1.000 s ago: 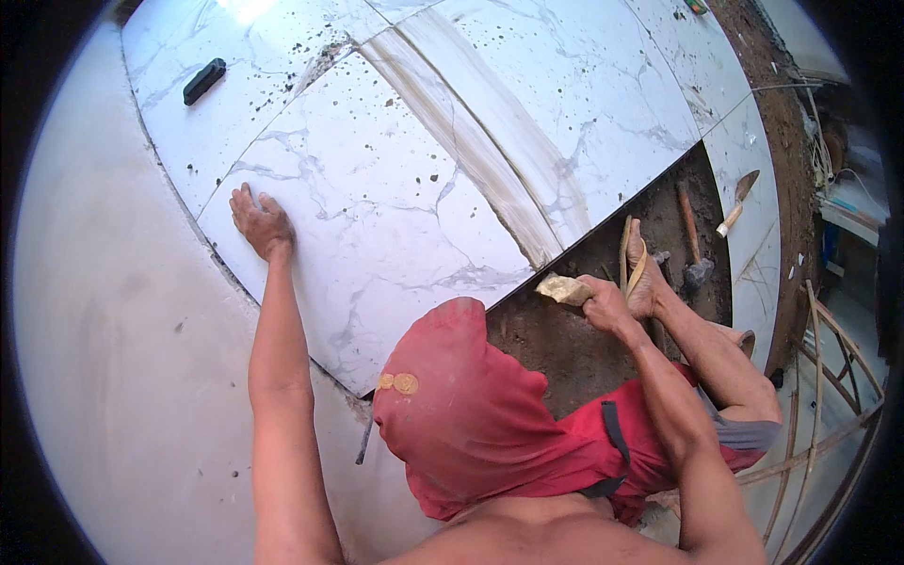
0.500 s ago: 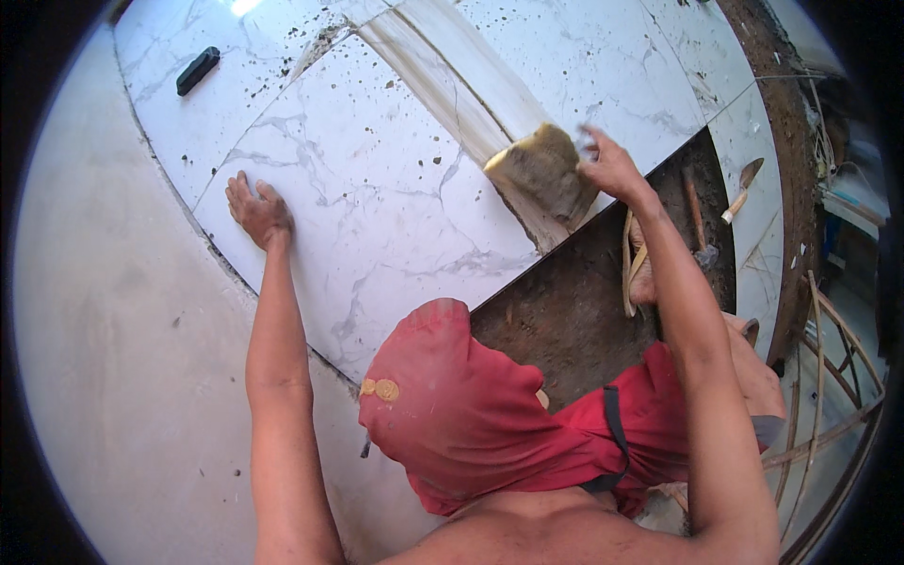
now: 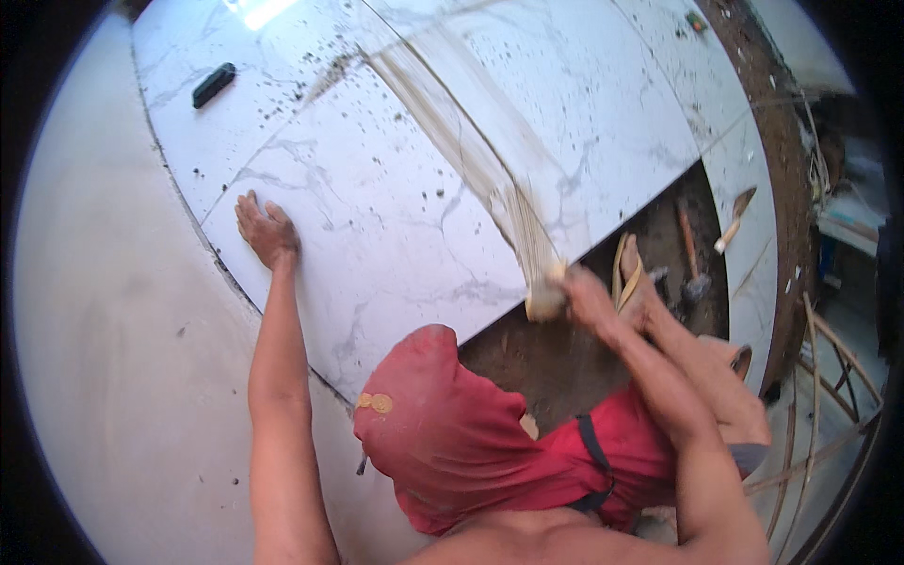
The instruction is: The person installs white marble-patterned tiles on a wall using a rubber mallet to tap them into place, a chisel and hammer to adjust edges, and a sponge to wipe excess mortar from the surface.
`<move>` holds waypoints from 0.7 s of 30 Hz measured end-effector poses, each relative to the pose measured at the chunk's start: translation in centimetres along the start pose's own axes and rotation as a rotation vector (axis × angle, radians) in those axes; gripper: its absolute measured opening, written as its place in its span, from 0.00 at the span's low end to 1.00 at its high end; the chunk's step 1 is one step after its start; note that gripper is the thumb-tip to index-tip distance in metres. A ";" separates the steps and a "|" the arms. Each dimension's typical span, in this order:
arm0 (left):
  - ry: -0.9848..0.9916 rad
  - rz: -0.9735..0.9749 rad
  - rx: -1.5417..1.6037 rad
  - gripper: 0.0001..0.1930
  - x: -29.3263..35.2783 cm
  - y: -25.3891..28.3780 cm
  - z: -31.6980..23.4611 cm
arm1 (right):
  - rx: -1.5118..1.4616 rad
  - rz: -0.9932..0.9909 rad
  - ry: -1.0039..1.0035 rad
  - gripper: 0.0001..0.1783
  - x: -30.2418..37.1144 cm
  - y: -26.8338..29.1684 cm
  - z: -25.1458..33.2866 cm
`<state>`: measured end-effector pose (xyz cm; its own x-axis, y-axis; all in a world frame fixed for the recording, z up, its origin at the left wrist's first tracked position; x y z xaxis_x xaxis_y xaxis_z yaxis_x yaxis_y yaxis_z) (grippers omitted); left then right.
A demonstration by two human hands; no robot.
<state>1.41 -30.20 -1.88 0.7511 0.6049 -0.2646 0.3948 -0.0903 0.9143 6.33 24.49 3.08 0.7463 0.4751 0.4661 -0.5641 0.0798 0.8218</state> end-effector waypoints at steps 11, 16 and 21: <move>0.067 -0.020 0.016 0.25 -0.7 1.4 -0.5 | -0.112 -0.815 -0.477 0.25 -25.9 21.6 -5.2; 0.100 0.000 0.027 0.24 -0.3 1.3 -1.2 | -0.146 -0.753 -0.249 0.28 -41.7 18.9 2.1; 0.132 -0.032 0.083 0.25 -0.5 2.4 -1.0 | -0.140 -0.700 -0.075 0.24 -44.5 16.7 17.2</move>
<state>1.44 -29.98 0.75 0.6639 0.7065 -0.2453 0.4634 -0.1311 0.8764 -30.27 -10.38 1.69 0.9689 0.2105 -0.1300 0.0198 0.4578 0.8889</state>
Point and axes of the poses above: each hand's wrist, its own x-axis away from the middle knuckle, its own y-axis out of the back of the hand, z = x × y, the point moved 5 cm from there along -x, towards the middle knuckle, and after that the axes turned 3 degrees about -z, right-handed, at the moved point
